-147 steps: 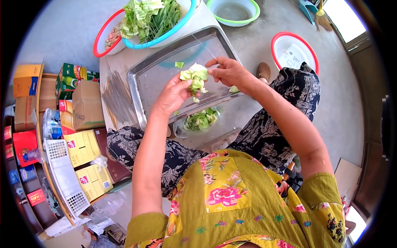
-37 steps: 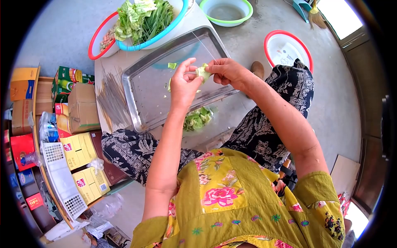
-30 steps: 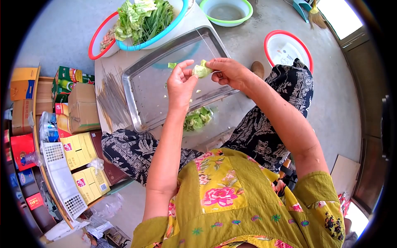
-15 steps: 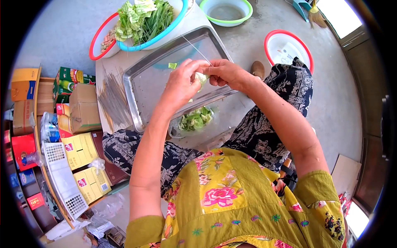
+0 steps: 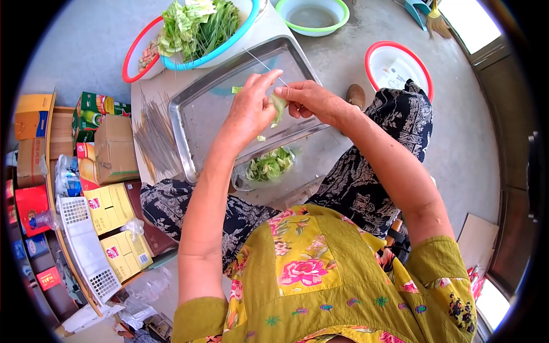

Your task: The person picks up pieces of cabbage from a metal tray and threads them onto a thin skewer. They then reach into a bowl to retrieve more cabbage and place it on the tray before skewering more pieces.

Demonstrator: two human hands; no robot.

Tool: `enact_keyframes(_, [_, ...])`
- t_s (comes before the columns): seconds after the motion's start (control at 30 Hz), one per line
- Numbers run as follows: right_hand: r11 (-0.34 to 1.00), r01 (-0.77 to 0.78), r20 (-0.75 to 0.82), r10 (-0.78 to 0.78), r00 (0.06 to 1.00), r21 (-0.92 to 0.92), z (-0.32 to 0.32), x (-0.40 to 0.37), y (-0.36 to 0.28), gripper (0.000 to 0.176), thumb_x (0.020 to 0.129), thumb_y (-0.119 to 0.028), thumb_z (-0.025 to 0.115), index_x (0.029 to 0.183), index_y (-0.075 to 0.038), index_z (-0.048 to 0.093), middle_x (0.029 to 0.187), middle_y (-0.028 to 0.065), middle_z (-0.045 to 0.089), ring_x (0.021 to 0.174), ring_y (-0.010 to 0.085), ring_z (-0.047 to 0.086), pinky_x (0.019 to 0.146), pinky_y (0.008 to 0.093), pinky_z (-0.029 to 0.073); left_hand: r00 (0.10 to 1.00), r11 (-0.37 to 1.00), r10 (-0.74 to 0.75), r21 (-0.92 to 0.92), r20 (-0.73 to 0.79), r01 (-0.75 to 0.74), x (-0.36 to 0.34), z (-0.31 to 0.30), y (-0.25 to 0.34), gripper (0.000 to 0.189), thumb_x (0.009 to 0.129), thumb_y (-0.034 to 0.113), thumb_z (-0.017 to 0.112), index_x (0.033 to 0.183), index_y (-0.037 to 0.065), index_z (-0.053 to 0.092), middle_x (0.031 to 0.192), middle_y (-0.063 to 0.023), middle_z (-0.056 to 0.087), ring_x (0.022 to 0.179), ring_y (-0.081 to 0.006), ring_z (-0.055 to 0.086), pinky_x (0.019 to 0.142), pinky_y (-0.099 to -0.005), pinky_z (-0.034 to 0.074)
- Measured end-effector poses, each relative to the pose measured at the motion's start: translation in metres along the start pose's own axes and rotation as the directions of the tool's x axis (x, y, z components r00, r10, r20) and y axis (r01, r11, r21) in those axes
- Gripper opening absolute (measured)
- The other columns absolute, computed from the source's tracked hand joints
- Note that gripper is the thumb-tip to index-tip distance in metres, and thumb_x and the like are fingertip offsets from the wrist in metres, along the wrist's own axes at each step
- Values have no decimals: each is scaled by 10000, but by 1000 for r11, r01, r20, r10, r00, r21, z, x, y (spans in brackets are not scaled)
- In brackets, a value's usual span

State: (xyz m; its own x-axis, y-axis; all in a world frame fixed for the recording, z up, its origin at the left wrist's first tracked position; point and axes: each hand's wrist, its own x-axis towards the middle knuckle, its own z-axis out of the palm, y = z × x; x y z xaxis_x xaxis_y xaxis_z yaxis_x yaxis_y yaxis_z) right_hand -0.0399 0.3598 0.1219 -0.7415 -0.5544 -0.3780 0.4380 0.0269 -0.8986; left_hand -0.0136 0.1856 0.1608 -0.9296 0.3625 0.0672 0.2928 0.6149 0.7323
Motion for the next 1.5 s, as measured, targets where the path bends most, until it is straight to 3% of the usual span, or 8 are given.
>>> enact_keyframes(0.2, [998, 55, -11, -55, 998, -36, -6, 7, 9, 188, 791, -247, 714, 794, -92, 607, 649, -27, 531, 539, 42, 440, 454, 206, 256, 996, 1000, -2, -18, -87, 1, 1, 6, -9, 617, 732, -53, 576, 1311, 115, 444, 1103, -77, 529, 706, -94, 547, 645, -238, 473])
enact_keyframes(0.3, [999, 38, -36, -37, 999, 18, -10, 9, 7, 155, 801, -218, 690, 783, -89, 607, 665, -20, 545, 538, 46, 438, 455, 200, 252, 971, 936, -82, -353, -224, -2, -1, 12, -34, 550, 795, 10, 604, 1312, 82, 432, 1164, -94, 524, 759, -104, 571, 670, -240, 479])
enact_keyframes(0.37, [998, 56, -57, -54, 997, 36, -13, 10, 7, 135, 807, -202, 673, 789, -88, 604, 679, -16, 553, 543, 46, 450, 455, 197, 254, 922, 764, -294, -642, -254, 66, -5, 14, -61, 488, 849, 87, 603, 1301, 43, 423, 1177, -110, 529, 823, -126, 595, 693, -244, 481])
enact_keyframes(0.57, [990, 103, -138, -89, 986, 95, -19, 6, 7, 103, 827, -175, 622, 814, -90, 567, 726, -5, 565, 572, 49, 510, 452, 194, 269, 803, 613, -560, -754, -205, 236, -26, 17, -133, 243, 872, 91, 560, 1109, 37, 554, 975, -66, 628, 762, -119, 611, 666, -231, 477])
enact_keyframes(0.77, [995, 63, -198, -47, 979, 71, -22, 7, 6, 126, 889, -207, 569, 866, -87, 539, 664, -8, 538, 557, 32, 473, 451, 171, 269, 715, 791, -590, -446, -375, 418, -29, 27, -174, 132, 795, 71, 591, 910, 43, 652, 813, -50, 651, 707, -119, 613, 619, -253, 473])
enact_keyframes(0.83, [992, 72, -189, -53, 981, 99, -25, 8, 9, 94, 842, -159, 590, 800, -89, 544, 702, -8, 546, 542, 47, 496, 435, 195, 263, 797, 920, -341, -5, -498, 391, -24, 31, -180, 124, 773, 106, 616, 876, 76, 679, 783, -37, 650, 705, -134, 617, 646, -279, 484])
enact_keyframes(1.03, [997, 51, -189, -40, 981, 54, -22, 10, 5, 120, 899, -186, 546, 885, -67, 541, 642, 5, 533, 521, 33, 417, 446, 179, 265, 740, 876, -338, 92, -582, 473, 4, 32, -199, 116, 728, 135, 644, 840, 110, 665, 834, -74, 593, 821, -256, 584, 728, -371, 465])
enact_keyframes(1.5, [986, 69, -211, -35, 977, 153, -22, 17, 2, 114, 854, -183, 595, 820, -80, 559, 693, -8, 554, 544, 48, 498, 447, 202, 274, 805, 787, -302, 343, -510, 513, 44, 37, -201, 44, 744, 120, 682, 766, 100, 651, 824, -53, 617, 769, -228, 583, 650, -335, 480])
